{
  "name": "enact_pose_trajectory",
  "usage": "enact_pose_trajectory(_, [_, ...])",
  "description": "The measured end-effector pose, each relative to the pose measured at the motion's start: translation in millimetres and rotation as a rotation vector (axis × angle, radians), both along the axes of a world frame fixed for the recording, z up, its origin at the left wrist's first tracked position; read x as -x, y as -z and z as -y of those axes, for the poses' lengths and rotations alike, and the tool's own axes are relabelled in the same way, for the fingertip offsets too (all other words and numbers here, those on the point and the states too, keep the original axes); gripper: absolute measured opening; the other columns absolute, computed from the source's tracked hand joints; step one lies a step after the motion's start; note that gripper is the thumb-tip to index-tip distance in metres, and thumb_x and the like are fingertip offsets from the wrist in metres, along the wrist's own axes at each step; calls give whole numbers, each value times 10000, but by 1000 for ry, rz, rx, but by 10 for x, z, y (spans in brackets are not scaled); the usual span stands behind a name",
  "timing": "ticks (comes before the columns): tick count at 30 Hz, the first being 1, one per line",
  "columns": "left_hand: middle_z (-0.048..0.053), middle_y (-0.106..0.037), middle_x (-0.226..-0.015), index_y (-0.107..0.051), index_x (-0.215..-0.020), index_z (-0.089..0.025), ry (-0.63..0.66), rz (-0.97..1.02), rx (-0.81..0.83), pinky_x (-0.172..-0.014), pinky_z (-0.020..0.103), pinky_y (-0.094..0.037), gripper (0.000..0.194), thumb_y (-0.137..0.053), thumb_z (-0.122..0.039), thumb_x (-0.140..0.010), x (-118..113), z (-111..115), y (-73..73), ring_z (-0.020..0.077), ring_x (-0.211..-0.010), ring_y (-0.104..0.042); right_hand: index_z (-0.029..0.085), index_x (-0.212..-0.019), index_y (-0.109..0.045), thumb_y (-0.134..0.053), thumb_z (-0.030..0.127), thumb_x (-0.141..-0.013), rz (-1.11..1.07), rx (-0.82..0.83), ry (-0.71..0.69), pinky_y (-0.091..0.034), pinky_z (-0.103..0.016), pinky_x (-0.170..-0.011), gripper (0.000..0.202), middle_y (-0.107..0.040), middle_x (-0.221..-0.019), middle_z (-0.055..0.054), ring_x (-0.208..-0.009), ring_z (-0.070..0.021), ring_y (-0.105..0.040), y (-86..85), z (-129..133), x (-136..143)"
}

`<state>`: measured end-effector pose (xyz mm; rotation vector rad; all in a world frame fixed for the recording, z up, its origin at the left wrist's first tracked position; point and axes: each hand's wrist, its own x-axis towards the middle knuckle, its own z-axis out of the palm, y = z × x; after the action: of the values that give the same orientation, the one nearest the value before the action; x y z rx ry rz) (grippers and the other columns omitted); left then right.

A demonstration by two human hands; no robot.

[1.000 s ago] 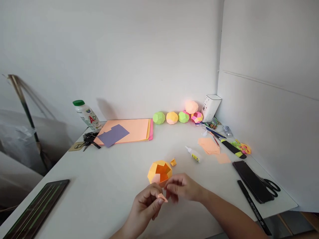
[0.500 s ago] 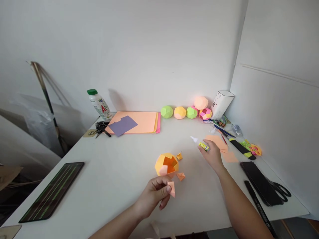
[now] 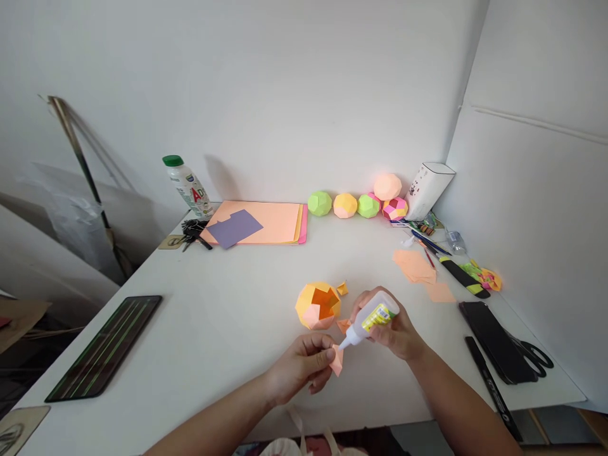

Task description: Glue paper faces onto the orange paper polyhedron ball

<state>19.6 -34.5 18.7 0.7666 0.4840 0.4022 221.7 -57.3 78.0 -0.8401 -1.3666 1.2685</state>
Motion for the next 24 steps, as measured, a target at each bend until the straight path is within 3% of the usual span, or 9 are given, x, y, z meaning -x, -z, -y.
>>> enact_pose_trajectory(4, [-32,-566,-528,-559,-709,-135,10,6,8,-350,174,-247,338,-729,-427,-723,-1,-2,-5,19,-322,-350,221,-863,-492,-675,370,-767,29,19,-37,-435,-302,-607,255,-537,-793,-3,-694,-154,-540,10,24,38])
enact_pose_trajectory(8, [-26,-562,-542,-562,-690,-129,24,1,-14,-355,176,-249,346,-716,-436,-734,1,-2,-22,17,-328,-347,229,-839,-455,-683,391,-752,61,30,-32,-453,-309,-618,293,-510,-797,6,-688,-153,-538,64,30,31])
enact_pose_trajectory(15, [-28,-569,-511,-566,-703,-136,24,11,35,-312,154,-224,317,-732,-406,-724,-8,2,1,16,-303,-317,233,-829,-472,-712,334,-722,84,-93,-26,-457,-297,-599,281,-522,-803,-6,-690,-151,-517,55,35,48])
enact_pose_trajectory(24, [-72,-442,-353,-561,-669,-153,39,42,159,-294,154,-178,305,-741,-395,-716,15,-15,-45,23,-268,-249,242,-898,-506,-694,286,-730,57,-137,-56,-462,-330,-658,256,-593,-875,-43,-786,-184,-539,46,35,4])
